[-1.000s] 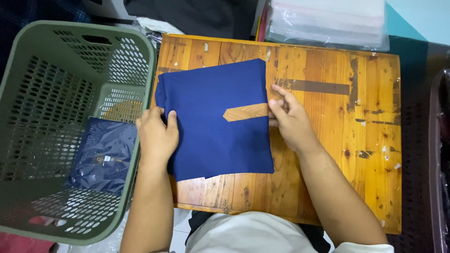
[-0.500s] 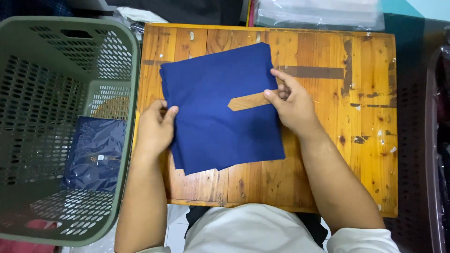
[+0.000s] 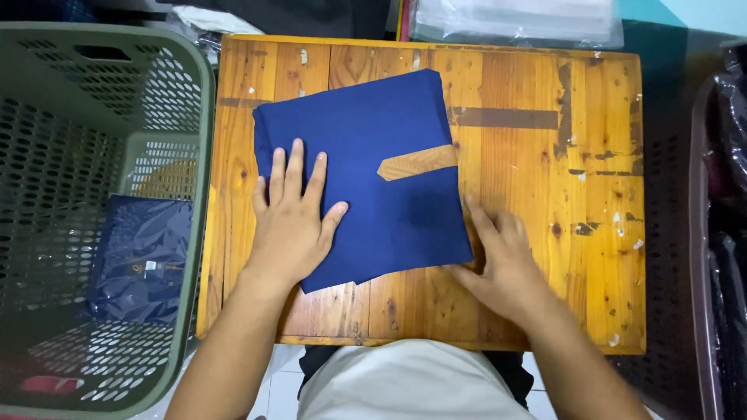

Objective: Folding a blue shirt with a brown decorative element on a wooden table for packaging

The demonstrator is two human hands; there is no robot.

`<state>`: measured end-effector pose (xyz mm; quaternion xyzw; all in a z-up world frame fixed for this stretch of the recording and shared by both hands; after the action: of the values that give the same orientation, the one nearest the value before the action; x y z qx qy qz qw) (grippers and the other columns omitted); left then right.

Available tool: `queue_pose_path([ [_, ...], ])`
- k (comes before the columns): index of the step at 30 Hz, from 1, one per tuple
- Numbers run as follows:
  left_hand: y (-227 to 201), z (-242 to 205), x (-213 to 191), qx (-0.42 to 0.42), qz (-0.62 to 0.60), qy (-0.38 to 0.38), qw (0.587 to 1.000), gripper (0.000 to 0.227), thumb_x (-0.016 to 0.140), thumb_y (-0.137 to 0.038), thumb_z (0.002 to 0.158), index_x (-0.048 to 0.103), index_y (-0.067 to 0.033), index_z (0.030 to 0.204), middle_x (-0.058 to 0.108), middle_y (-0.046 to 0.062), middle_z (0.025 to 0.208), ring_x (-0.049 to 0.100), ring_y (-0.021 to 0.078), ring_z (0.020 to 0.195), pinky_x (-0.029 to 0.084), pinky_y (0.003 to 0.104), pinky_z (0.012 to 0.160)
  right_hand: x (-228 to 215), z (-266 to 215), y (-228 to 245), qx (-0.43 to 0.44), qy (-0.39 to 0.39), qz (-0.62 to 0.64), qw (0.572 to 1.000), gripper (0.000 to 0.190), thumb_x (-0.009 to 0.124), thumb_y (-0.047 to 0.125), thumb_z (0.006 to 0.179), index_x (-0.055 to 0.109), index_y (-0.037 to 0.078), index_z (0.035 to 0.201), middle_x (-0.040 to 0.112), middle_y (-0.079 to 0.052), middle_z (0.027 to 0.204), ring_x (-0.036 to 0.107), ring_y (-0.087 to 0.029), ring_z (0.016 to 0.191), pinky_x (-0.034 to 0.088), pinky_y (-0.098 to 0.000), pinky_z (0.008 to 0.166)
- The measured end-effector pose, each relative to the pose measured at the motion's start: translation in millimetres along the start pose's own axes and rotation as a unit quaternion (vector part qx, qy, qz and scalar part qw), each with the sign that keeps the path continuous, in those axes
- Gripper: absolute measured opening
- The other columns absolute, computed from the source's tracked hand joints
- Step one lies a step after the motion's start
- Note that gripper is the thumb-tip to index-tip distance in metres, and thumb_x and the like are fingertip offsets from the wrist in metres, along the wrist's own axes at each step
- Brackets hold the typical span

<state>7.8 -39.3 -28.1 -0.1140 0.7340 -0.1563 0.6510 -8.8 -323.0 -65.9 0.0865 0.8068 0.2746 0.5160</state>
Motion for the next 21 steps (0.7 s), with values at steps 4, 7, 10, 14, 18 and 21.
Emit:
queue_pose_path([
  [4,-8.1,4.4,6.7,-0.016,0.047,0.053,0.997,0.07,0.042,-0.05,0.105,0.03,-0.0101,0.162,0.012,0.023,0.17,0.003,0.047,0.155,0.005,0.075,0.112,23.9,-5.5,-24.8,-0.02,-0.141,-0.054,0.988,0.086,0.07,0.013,0.083,0.036,0.012,0.162,0.057,-0.005,0.088,0.057,-0.028,0.095,0.039,-0.0418,0.091],
  [7,-28.1,12.2,3.0,0.006,0.057,0.029,0.998,0.072,0.046,-0.05,0.104,0.032,-0.0083,0.161,0.012,0.026,0.168,0.005,0.049,0.154,0.007,0.076,0.11,23.1,-7.8,-17.2,-0.044,-0.206,-0.111,0.971,0.077,0.069,0.012,0.085,0.043,0.011,0.158,0.062,-0.003,0.076,0.062,-0.025,0.081,0.041,-0.0392,0.083],
  [10,-39.6,20.2,17.7,0.027,0.058,0.051,0.997,0.074,0.045,-0.05,0.104,0.027,-0.009,0.162,0.011,0.025,0.169,0.006,0.0475,0.155,0.009,0.074,0.112,22.8,-10.2,-4.6,-0.07,-0.241,-0.168,0.953,0.082,0.07,0.021,0.082,0.043,0.011,0.158,0.063,-0.001,0.07,0.064,-0.021,0.073,0.04,-0.0379,0.076],
  [14,-37.9,25.2,41.2,0.016,0.065,0.115,0.991,0.078,0.037,-0.057,0.104,0.018,-0.0127,0.165,0.006,0.023,0.17,0.001,0.0442,0.156,0.005,0.072,0.115,30.5,-9.2,-9.3,-0.066,-0.218,-0.192,0.955,0.099,0.077,0.04,0.075,0.036,0.011,0.161,0.067,0.0,0.07,0.065,-0.02,0.071,0.039,-0.0392,0.076],
  [18,-35.9,26.6,39.2,0.017,0.054,0.113,0.992,0.074,0.035,-0.054,0.105,0.016,-0.0147,0.166,0.006,0.021,0.171,0.001,0.0428,0.156,0.005,0.071,0.115,37.5,-8.1,-22.4,-0.068,-0.222,-0.163,0.959,0.092,0.075,0.024,0.077,0.039,0.014,0.161,0.069,-0.001,0.077,0.066,-0.02,0.076,0.039,-0.0355,0.075],
  [21,-29.1,25.2,40.4,0.014,0.065,0.118,0.991,0.073,0.032,-0.054,0.106,0.014,-0.0176,0.166,0.005,0.018,0.171,0.001,0.0398,0.157,0.005,0.069,0.116,43.2,-7.1,-40.0,-0.039,-0.17,-0.097,0.98,0.088,0.065,0.01,0.083,0.033,0.024,0.164,0.071,-0.006,0.088,0.069,-0.028,0.093,0.044,-0.0391,0.083],
])
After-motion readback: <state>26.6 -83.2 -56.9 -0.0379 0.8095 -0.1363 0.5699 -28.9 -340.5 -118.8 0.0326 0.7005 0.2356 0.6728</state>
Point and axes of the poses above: each hand's wrist, its own z-axis towards the middle knuckle, its own x-axis out of the palm, y = z × x, the point moved 6 cm from there along z, towards the middle knuckle
